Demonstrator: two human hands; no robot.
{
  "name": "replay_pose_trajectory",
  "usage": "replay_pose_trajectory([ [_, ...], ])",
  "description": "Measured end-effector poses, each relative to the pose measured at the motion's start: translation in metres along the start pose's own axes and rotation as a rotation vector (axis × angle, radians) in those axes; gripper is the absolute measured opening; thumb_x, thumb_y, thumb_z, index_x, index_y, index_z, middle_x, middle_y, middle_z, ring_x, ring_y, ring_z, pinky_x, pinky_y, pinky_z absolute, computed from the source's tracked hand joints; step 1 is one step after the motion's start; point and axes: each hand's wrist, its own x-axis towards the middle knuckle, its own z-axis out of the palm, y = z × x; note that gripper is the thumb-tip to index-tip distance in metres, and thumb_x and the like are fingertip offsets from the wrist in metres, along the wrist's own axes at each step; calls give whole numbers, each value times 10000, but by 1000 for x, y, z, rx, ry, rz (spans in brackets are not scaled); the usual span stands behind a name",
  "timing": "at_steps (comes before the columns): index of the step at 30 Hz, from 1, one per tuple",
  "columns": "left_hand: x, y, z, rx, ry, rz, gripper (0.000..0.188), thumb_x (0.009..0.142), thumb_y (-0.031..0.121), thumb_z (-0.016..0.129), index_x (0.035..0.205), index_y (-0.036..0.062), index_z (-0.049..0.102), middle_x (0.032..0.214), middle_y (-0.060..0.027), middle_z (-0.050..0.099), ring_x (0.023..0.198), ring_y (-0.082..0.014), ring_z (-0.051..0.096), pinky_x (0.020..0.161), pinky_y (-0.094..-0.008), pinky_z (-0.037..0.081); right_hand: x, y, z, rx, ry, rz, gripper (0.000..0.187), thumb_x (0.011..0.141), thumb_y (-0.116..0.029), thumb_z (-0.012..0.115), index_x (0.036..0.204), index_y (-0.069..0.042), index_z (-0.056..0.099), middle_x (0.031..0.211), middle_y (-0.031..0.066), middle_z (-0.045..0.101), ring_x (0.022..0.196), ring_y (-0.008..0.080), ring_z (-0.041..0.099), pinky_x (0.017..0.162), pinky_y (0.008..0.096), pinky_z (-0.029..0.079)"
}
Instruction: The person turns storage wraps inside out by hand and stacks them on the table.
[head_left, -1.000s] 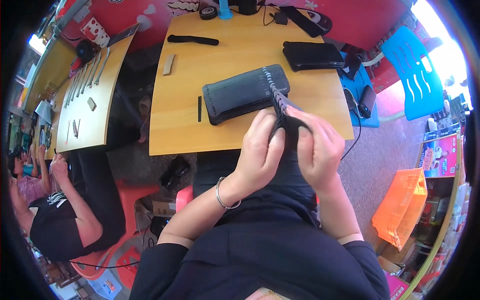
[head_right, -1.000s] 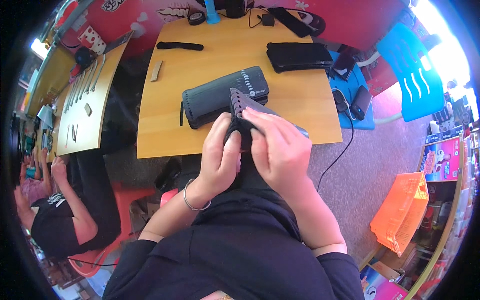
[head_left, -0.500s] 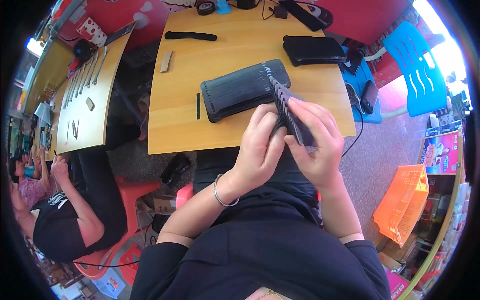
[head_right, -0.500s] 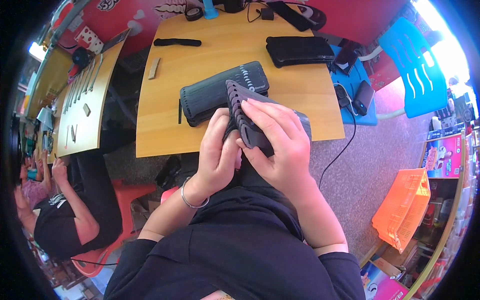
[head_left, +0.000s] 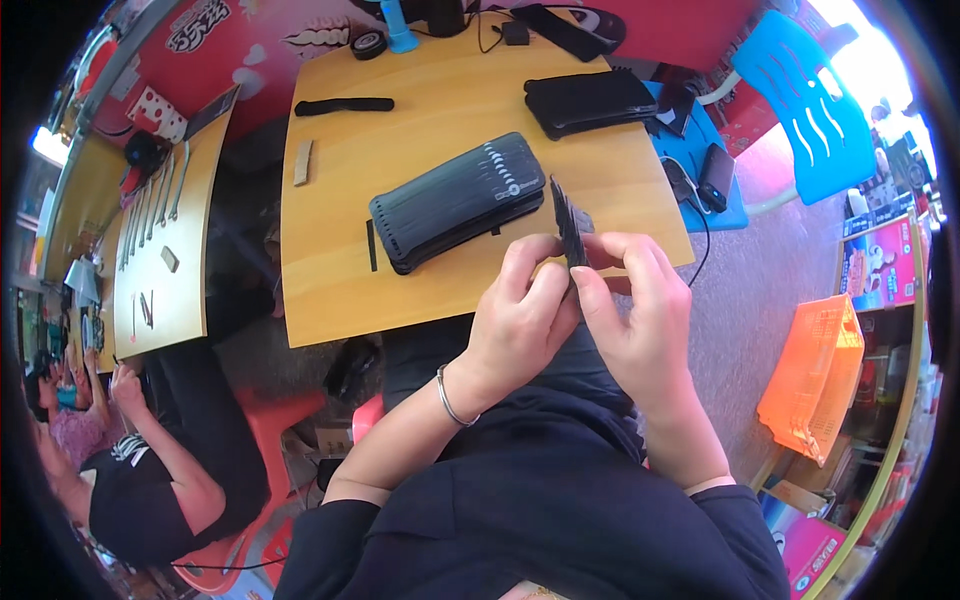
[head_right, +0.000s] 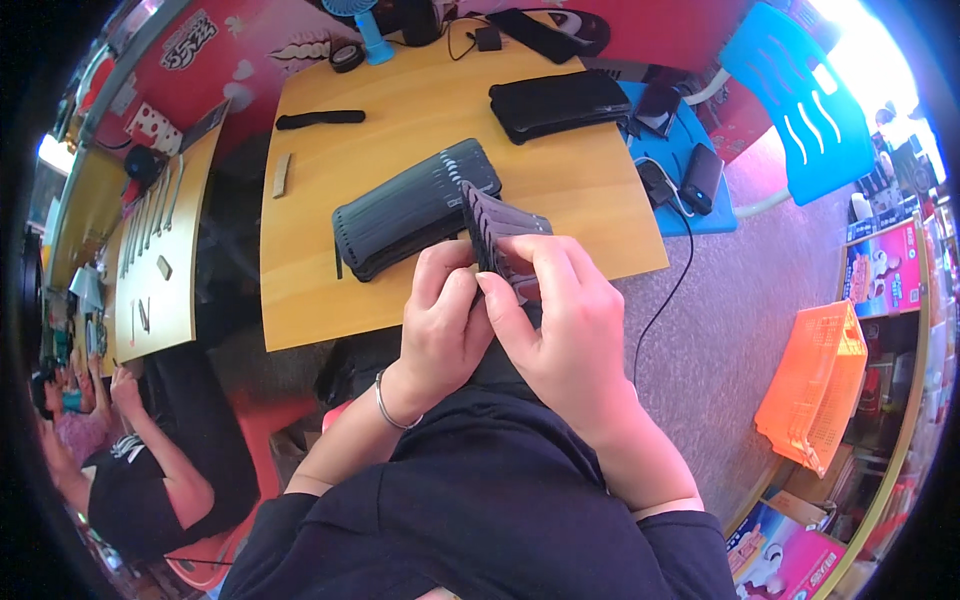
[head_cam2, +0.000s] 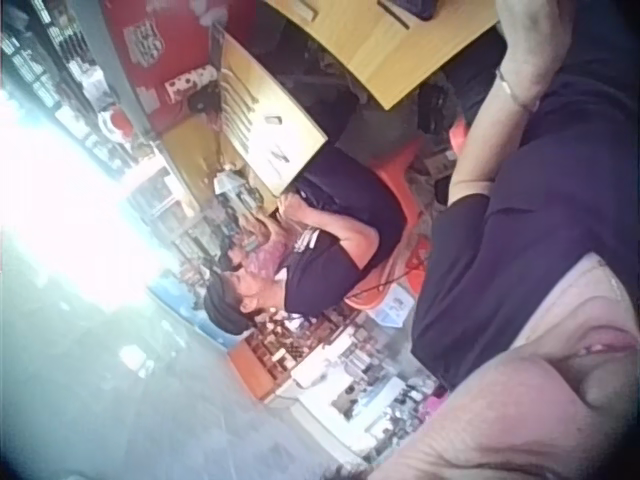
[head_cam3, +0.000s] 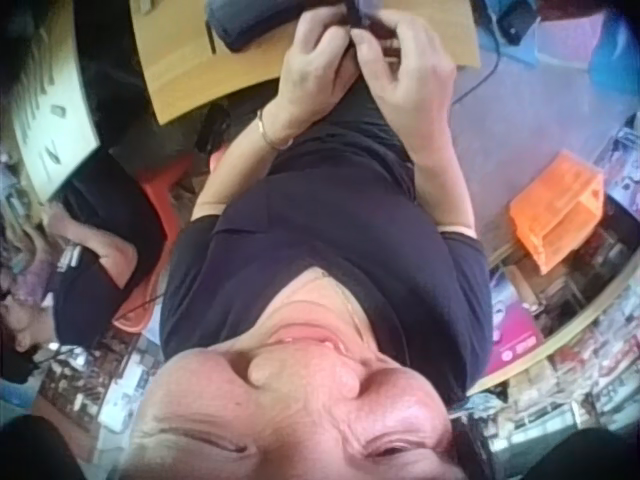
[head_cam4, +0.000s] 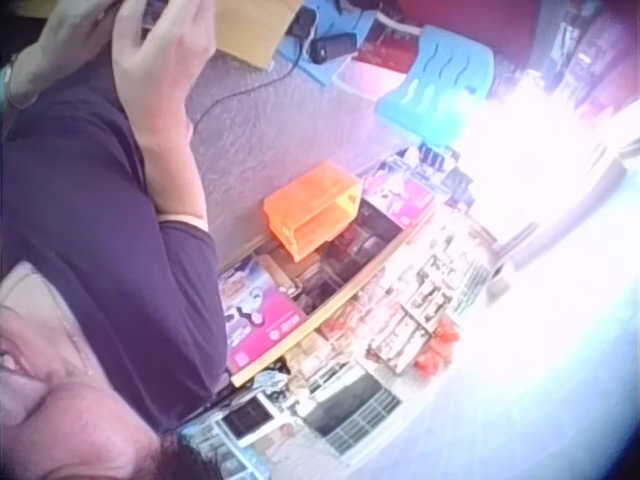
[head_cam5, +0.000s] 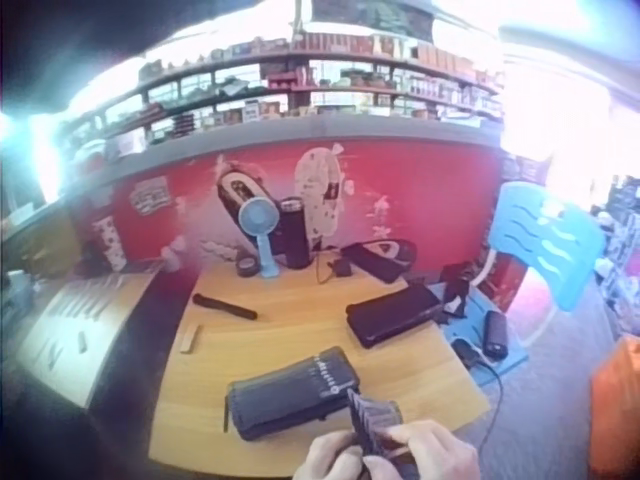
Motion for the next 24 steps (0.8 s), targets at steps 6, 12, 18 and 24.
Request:
replay_pose_trajectory([
  [6, 11, 11, 14, -9, -29, -19, 132, 758, -20, 659, 846, 2, 563, 1057, -163, 558, 780, -308, 596, 633, -372, 511, 1, 5, -13, -221, 69, -66, 66, 853, -22, 642, 912, 8, 639, 839, 134, 642, 730, 285, 656, 627, 358, 518],
  [12, 18, 5, 25, -288, -19, -120, 120, 771, -34, 635, 863, -30, 558, 1033, -181, 553, 821, -332, 585, 693, -388, 500, 4, 20, -25, -282, 163, -49, 32, 860, -16, 627, 879, 7, 636, 789, 143, 634, 715, 302, 651, 626, 355, 509],
  [18, 15, 2, 37, -201, -66, -18, 131, 750, -39, 636, 855, -24, 560, 1034, -187, 553, 841, -345, 584, 707, -394, 502, 8, 17, -28, -122, 67, 54, 221, 856, -137, 715, 977, 16, 612, 857, 121, 655, 740, 220, 684, 646, 318, 542],
  [24, 20, 2, 36, -119, -110, 69, 147, 723, -28, 657, 838, -19, 566, 1059, -182, 553, 847, -321, 589, 688, -381, 510, 12, 25, -35, -112, 94, 86, 181, 839, -113, 711, 951, 12, 644, 857, 152, 673, 736, 270, 680, 653, 337, 535],
])
